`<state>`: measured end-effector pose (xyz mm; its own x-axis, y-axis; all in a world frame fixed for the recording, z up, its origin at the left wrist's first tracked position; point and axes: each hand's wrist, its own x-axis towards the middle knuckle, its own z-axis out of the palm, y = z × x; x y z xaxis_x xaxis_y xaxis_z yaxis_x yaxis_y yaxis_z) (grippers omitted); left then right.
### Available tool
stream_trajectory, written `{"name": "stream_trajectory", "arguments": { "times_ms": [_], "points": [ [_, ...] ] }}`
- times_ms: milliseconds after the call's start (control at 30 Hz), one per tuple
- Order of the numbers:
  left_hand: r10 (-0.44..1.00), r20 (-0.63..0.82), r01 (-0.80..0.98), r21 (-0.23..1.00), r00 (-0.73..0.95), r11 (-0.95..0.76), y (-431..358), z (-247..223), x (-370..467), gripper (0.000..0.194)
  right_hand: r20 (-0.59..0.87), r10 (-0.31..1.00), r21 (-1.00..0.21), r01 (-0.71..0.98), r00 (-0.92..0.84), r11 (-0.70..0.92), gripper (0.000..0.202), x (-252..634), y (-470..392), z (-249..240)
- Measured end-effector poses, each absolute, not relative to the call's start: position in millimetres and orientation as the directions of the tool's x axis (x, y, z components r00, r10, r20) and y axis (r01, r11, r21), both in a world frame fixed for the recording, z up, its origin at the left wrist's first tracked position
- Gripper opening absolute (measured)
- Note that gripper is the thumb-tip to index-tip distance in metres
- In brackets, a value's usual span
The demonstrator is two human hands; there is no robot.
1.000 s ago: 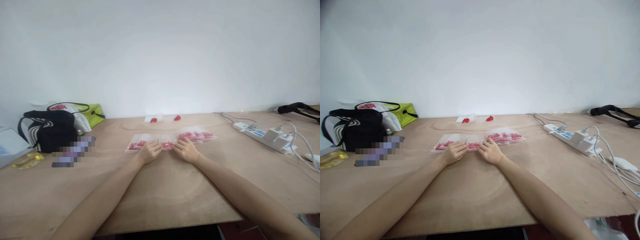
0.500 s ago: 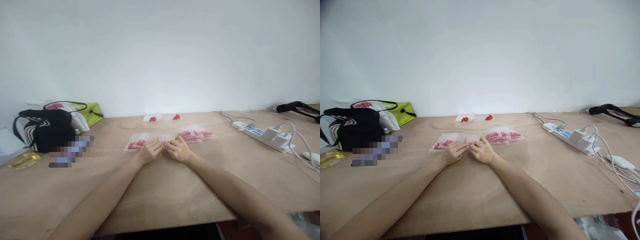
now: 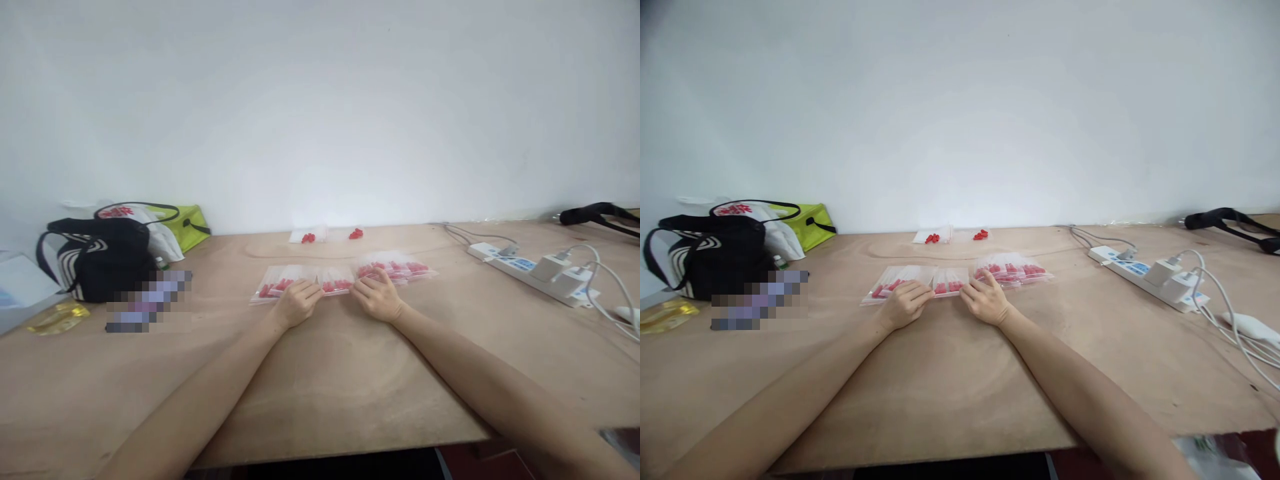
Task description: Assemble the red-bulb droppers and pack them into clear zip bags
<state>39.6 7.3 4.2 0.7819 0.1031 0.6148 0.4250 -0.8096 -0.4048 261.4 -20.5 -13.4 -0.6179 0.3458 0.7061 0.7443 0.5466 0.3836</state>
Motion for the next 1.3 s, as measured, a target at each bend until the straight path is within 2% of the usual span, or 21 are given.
{"name": "stream_trajectory", "arguments": {
  "times_ms": [267, 400, 500, 600, 633, 700, 833, 1000, 1100, 1200, 1300],
  "points": [
    [0.096, 0.623, 0.420, -0.398, 0.777, -0.816, 10.4, 3.3, 37.4, 0.023, 0.728, 0.358, 0.357, 0.768, -0.586, 0.532, 0.030, 271.8, -23.4, -16.6],
    [0.241, 0.557, 0.470, -0.313, 0.795, -0.825, 9.2, 7.4, 30.4, 0.024, 0.687, 0.413, 0.316, 0.758, -0.597, 0.570, 0.031, 275.7, -19.9, -12.1],
    [0.393, 0.531, 0.556, -0.189, 0.751, -0.809, 2.4, 11.7, 31.2, 0.017, 0.684, 0.495, 0.197, 0.789, -0.536, 0.582, 0.030, 286.0, -19.1, -0.8],
    [0.494, 0.486, 0.611, -0.109, 0.721, -0.784, -3.3, 12.5, 41.8, 0.043, 0.673, 0.608, 0.078, 0.858, -0.421, 0.508, 0.035, 300.2, -19.2, 8.9],
    [0.516, 0.451, 0.617, -0.102, 0.728, -0.780, -3.8, 11.9, 46.2, 0.046, 0.656, 0.644, 0.056, 0.876, -0.395, 0.479, 0.034, 304.9, -18.7, 10.0],
    [0.559, 0.370, 0.628, -0.094, 0.742, -0.772, -2.9, 10.6, 53.5, 0.044, 0.614, 0.708, 0.029, 0.907, -0.347, 0.420, 0.030, 313.0, -16.1, 8.5],
    [0.655, 0.248, 0.687, -0.070, 0.714, -0.723, 2.7, 11.0, 53.5, 0.041, 0.556, 0.786, 0.013, 0.949, -0.269, 0.316, 0.039, 320.8, -9.0, 0.6],
    [0.747, 0.206, 0.770, -0.062, 0.633, -0.635, 8.5, 14.1, 29.6, 0.039, 0.573, 0.792, 0.010, 0.968, -0.211, 0.251, 0.029, 318.6, -6.5, 0.2],
    [0.781, 0.212, 0.806, -0.064, 0.587, -0.589, 9.8, 15.6, 10.3, 0.041, 0.615, 0.767, -0.039, 0.964, -0.186, 0.264, 0.026, 318.3, -5.1, 0.2],
    [0.799, 0.219, 0.825, -0.060, 0.560, -0.562, 7.5, 18.0, -5.1, 0.045, 0.679, 0.709, -0.154, 0.906, -0.193, 0.394, 0.029, 316.6, -2.8, -2.5],
    [0.789, 0.291, 0.836, -0.087, 0.541, -0.541, 1.7, 18.5, -7.9, 0.047, 0.736, 0.639, -0.251, 0.788, -0.222, 0.562, 0.029, 306.8, -4.0, -7.1]
  ]
}}
